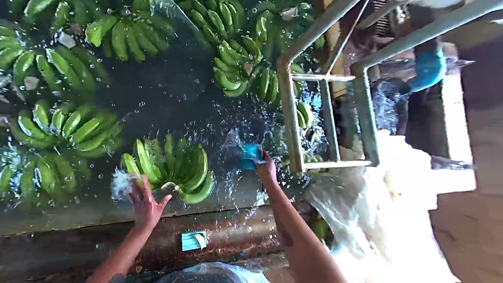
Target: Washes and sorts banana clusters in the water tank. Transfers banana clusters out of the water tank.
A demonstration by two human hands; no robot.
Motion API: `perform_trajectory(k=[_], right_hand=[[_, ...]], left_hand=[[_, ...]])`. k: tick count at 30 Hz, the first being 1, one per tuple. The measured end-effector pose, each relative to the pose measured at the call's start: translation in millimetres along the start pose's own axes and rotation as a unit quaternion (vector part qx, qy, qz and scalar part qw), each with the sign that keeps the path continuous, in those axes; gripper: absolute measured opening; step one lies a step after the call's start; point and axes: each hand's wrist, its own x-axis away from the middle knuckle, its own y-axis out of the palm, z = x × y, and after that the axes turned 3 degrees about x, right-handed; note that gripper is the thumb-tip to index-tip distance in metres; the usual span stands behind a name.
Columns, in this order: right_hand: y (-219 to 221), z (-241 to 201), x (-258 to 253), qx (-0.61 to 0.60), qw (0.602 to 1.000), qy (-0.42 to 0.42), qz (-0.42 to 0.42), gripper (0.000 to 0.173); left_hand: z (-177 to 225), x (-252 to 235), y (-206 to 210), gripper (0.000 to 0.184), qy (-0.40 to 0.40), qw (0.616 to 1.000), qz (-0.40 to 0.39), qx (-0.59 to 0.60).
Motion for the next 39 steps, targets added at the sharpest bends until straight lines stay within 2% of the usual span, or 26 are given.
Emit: perform_trajectory(k=[1, 2, 4, 6, 9, 11, 13, 14, 16, 19, 20, 22, 23, 25, 28, 30, 32, 35, 37, 39], right_hand=[[8, 21, 3, -0.046, 0.999, 0.026, 0.009, 0.047], [18, 38, 9, -0.081, 0.995, 0.058, 0.012, 0.049], [42, 51, 25, -0.157, 0.975, 0.157, 0.015, 0.047], [62, 30, 48, -0.215, 0.945, 0.245, 0.014, 0.046], [102, -38, 90, -0.336, 0.907, 0.254, -0.011, 0.048], [120, -80, 112, -0.364, 0.913, 0.174, -0.065, 0.051], [120, -99, 112, -0.300, 0.949, 0.046, -0.085, 0.048], [116, -97, 103, -0.245, 0.967, 0.004, -0.067, 0.049], [105, -78, 75, -0.132, 0.990, -0.020, -0.052, 0.054], [94, -34, 34, 0.000, 0.994, -0.003, -0.105, 0.059], [86, -32, 28, 0.003, 0.994, 0.003, -0.109, 0.056], [75, -46, 25, -0.092, 0.993, 0.021, -0.076, 0.050], [72, -56, 31, -0.161, 0.985, 0.004, -0.066, 0.055], [69, -85, 63, -0.252, 0.964, -0.035, -0.082, 0.064], [86, -113, 111, -0.202, 0.955, -0.156, -0.149, 0.054], [98, -110, 119, -0.132, 0.960, -0.194, -0.156, 0.046], [102, -84, 98, -0.090, 0.975, -0.151, -0.132, 0.043], [75, -38, 54, -0.076, 0.989, -0.088, -0.094, 0.047], [59, -11, 34, -0.137, 0.987, -0.034, -0.071, 0.052], [61, -2, 29, -0.221, 0.973, 0.040, -0.049, 0.062]], left_hand=[[-2, -9, -1, 0.091, 0.061, 0.993, -0.068, -0.076], [-3, -21, 1, 0.082, 0.089, 0.976, -0.151, -0.126], [2, -52, 9, 0.061, 0.056, 0.924, -0.319, -0.203], [12, -76, 23, 0.058, -0.002, 0.895, -0.395, -0.207], [49, -88, 47, 0.059, -0.077, 0.924, -0.338, -0.159], [74, -100, 60, 0.059, -0.123, 0.955, -0.262, -0.062], [85, -116, 54, 0.050, -0.184, 0.956, -0.210, 0.094], [80, -120, 48, 0.045, -0.213, 0.941, -0.190, 0.181], [58, -116, 32, 0.040, -0.274, 0.892, -0.151, 0.327], [19, -100, 15, 0.042, -0.373, 0.778, -0.124, 0.490], [10, -97, 11, 0.053, -0.398, 0.745, -0.128, 0.520], [0, -94, 8, 0.082, -0.433, 0.713, -0.108, 0.540], [-2, -93, 12, 0.084, -0.439, 0.715, -0.072, 0.540], [-2, -86, 20, 0.076, -0.414, 0.732, -0.024, 0.540], [4, -87, 31, 0.070, -0.404, 0.733, 0.021, 0.547], [10, -89, 28, 0.069, -0.435, 0.715, 0.028, 0.546], [16, -86, 15, 0.062, -0.481, 0.712, 0.005, 0.512], [16, -79, -13, 0.047, -0.511, 0.736, -0.011, 0.445], [3, -73, -23, 0.043, -0.528, 0.736, -0.003, 0.423], [-4, -69, -25, 0.043, -0.525, 0.746, -0.005, 0.410]])
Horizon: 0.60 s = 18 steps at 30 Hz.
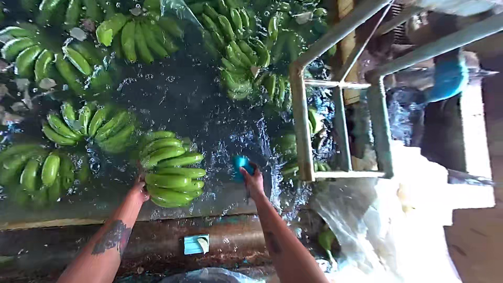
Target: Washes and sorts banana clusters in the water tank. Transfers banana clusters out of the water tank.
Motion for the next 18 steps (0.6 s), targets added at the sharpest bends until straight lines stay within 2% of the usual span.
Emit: perform_trajectory(k=[2, 4, 6, 8, 9, 11, 12, 13, 15, 18], right_hand=[[20, -13, 10, -0.076, 0.996, 0.047, 0.021, 0.065], [48, -40, 32, -0.071, 0.996, 0.060, -0.012, 0.066], [76, -71, 60, -0.022, 0.992, -0.044, -0.119, 0.060], [105, -94, 78, 0.078, 0.954, -0.197, -0.213, 0.049], [115, -106, 84, 0.140, 0.927, -0.248, -0.245, 0.044], [120, -110, 82, 0.242, 0.894, -0.301, -0.228, 0.036], [116, -99, 70, 0.262, 0.897, -0.303, -0.185, 0.034], [106, -86, 56, 0.275, 0.909, -0.280, -0.140, 0.034], [68, -60, 25, 0.278, 0.944, -0.164, -0.074, 0.037], [14, -31, -10, 0.156, 0.988, -0.007, -0.004, 0.055]], left_hand=[[-8, -13, 6, 0.055, 0.048, 0.997, -0.055, -0.013], [-17, -28, 13, 0.067, 0.101, 0.990, -0.100, -0.011], [-24, -39, 20, 0.077, 0.119, 0.986, -0.114, -0.024], [-27, -44, 27, 0.078, 0.113, 0.987, -0.113, -0.026], [-27, -42, 28, 0.072, 0.113, 0.986, -0.113, -0.040], [-21, -29, 27, 0.055, 0.132, 0.980, -0.095, -0.117], [-13, -20, 28, 0.053, 0.145, 0.973, -0.082, -0.157], [-9, -20, 29, 0.057, 0.149, 0.971, -0.068, -0.174], [-5, -28, 25, 0.074, 0.147, 0.974, -0.056, -0.162], [11, -28, 23, 0.085, 0.126, 0.985, -0.056, -0.102]])
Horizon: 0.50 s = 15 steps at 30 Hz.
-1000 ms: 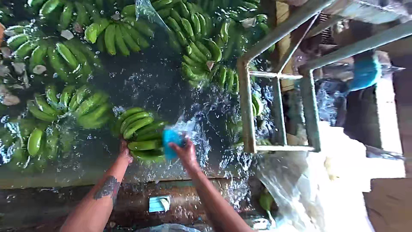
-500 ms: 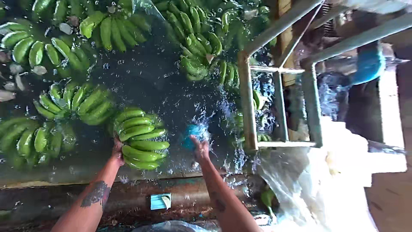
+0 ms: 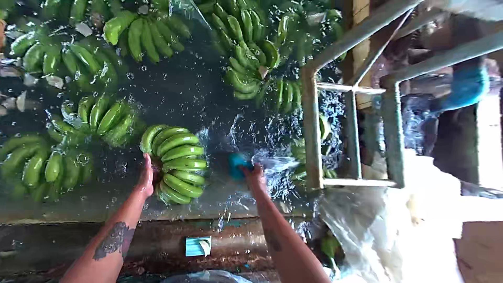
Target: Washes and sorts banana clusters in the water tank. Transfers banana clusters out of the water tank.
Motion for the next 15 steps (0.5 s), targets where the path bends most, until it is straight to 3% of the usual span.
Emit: perform_trajectory(k=[2, 5, 7, 9, 11, 13, 15], right_hand=[[3, 13, -4, -0.129, 0.990, 0.053, 0.015, 0.067], [36, -39, 24, -0.210, 0.977, 0.030, -0.027, 0.056], [59, -92, 49, -0.132, 0.986, -0.064, -0.083, 0.049], [70, -133, 56, 0.027, 0.976, -0.200, -0.086, 0.045], [69, -140, 34, 0.073, 0.966, -0.241, -0.049, 0.041], [55, -117, -6, 0.054, 0.981, -0.187, -0.022, 0.045], [31, -71, -41, 0.050, 0.990, -0.124, -0.036, 0.052]], left_hand=[[8, 0, 12, 0.087, 0.017, 1.000, 0.005, -0.005], [10, -13, 48, 0.086, 0.092, 0.985, 0.053, -0.135], [6, -22, 62, 0.073, 0.125, 0.964, 0.040, -0.231], [12, -18, 65, 0.044, 0.136, 0.934, -0.028, -0.328], [28, -7, 61, 0.041, 0.134, 0.907, -0.051, -0.397], [38, -1, 44, 0.052, 0.156, 0.941, -0.060, -0.293], [47, 7, 22, 0.061, 0.145, 0.958, -0.166, -0.186]])
